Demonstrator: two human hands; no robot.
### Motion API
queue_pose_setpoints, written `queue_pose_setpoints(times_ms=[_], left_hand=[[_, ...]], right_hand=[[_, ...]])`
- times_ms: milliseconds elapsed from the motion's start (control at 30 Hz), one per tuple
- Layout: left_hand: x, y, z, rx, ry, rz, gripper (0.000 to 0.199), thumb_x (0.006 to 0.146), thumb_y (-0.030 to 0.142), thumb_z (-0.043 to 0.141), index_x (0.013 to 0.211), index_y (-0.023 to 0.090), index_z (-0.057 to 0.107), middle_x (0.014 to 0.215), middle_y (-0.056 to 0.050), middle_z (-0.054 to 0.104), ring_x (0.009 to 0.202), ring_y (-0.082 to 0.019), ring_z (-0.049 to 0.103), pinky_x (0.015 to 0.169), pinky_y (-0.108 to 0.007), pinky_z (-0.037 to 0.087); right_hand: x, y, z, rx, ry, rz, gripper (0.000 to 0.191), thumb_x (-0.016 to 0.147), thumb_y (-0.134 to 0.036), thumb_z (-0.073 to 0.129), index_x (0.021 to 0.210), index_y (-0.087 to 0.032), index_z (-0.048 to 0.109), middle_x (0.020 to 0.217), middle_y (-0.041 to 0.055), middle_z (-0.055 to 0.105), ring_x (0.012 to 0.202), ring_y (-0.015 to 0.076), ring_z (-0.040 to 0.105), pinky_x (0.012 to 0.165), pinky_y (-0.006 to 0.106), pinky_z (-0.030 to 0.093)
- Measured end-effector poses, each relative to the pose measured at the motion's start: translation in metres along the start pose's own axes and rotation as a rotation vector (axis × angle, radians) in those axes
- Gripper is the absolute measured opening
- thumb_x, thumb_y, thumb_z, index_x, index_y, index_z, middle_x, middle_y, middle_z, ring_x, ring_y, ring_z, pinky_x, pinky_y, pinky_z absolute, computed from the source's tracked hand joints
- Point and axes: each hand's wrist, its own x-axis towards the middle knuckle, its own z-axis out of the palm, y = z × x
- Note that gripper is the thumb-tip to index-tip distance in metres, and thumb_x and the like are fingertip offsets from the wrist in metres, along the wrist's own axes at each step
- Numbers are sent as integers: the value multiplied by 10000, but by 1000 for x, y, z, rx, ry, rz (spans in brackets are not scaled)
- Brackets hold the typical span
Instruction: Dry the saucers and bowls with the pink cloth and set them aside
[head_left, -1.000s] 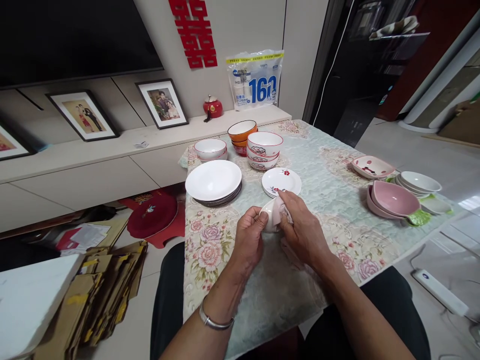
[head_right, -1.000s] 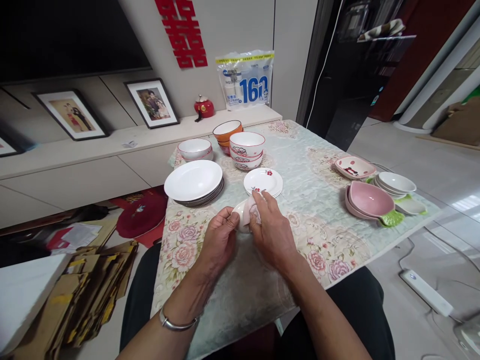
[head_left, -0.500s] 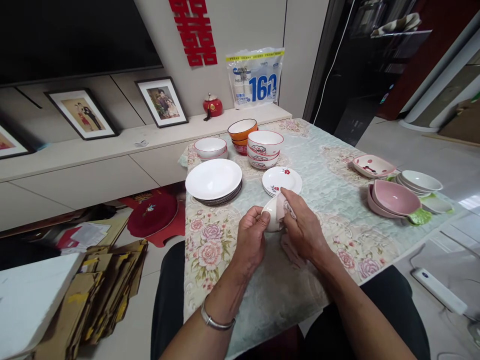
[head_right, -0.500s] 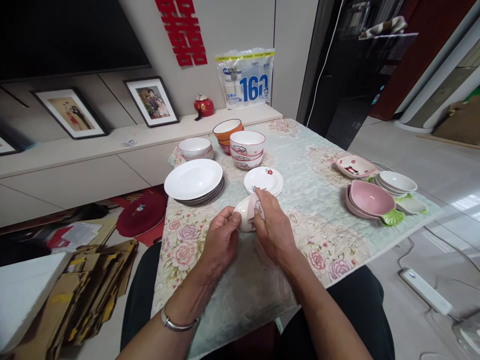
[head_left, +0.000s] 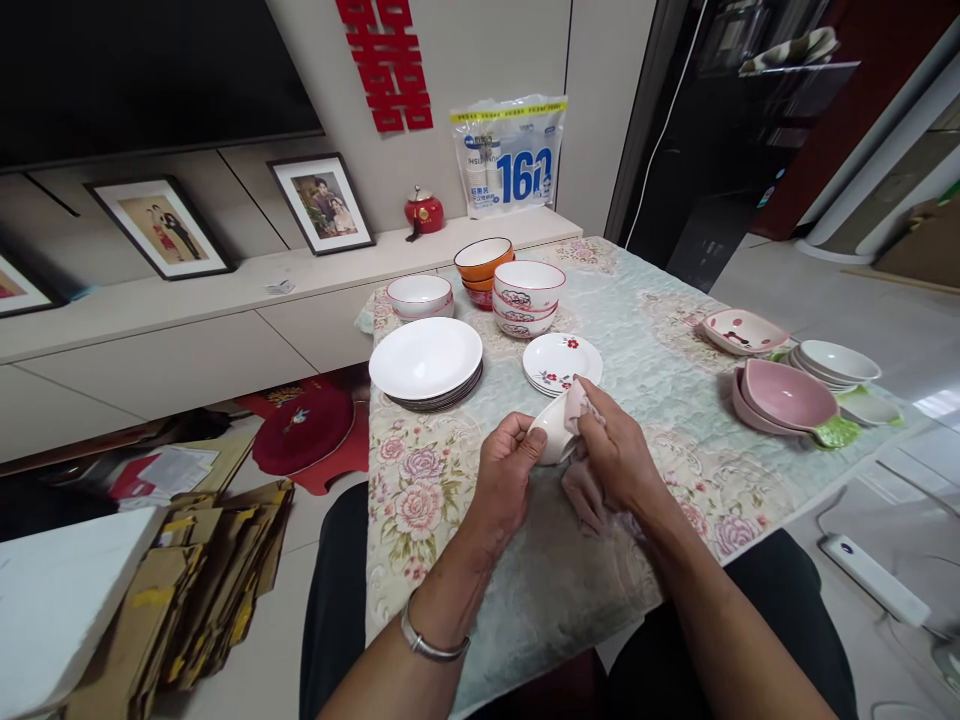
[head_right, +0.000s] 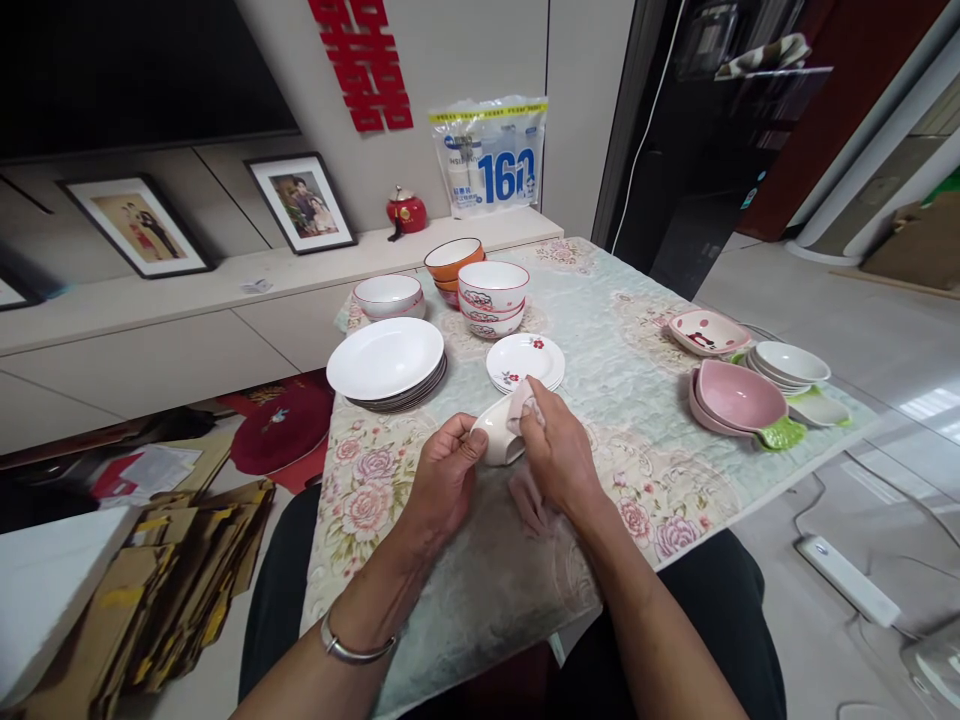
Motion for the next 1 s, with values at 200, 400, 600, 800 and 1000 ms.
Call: queue_pose_setpoints(times_ms=[200,400,600,800,1000], left_hand=[[-1,1,-4,142,-51,37,255,800,406,700,796,171,602,694,26,571,621,-110,441,618,-240,343],[-5,8,-3,343,-111,73,265,812,419,682,757,173,598,655,31,524,619,-118,420,602,-244,325],[-5,3,-3,174,-134,40,283,783,429,718,754,171,606,637,35,520,599,-109,406,596,-241,314],[-3,5,1,23,-53,26,310,703,413,776,673,167,589,589,43,488,573,-95,371,579,-233,297],[-3,11,-2,296,-46,43,267,762,415,715,714,181,595,604,41,492,581,-111,388,583,-243,304]], right_hand=[[1,-3,-10,61,-38,89,563,877,-328,436,1409,-158,508,1422,124,544,1294,289,511,1066,458,405],[3,-1,-19,277,-150,188,587,809,-313,521,1381,-184,542,1344,85,610,1179,281,577,1013,436,433],[11,9,-29,775,-274,427,502,729,-309,605,1206,-159,643,1059,75,722,799,216,664,689,306,516],[9,9,-32,935,-287,461,234,656,-241,651,879,-169,656,789,40,690,649,185,608,615,284,488],[4,2,-32,714,-259,303,150,766,-320,627,814,-180,651,747,3,647,656,167,571,628,269,445]])
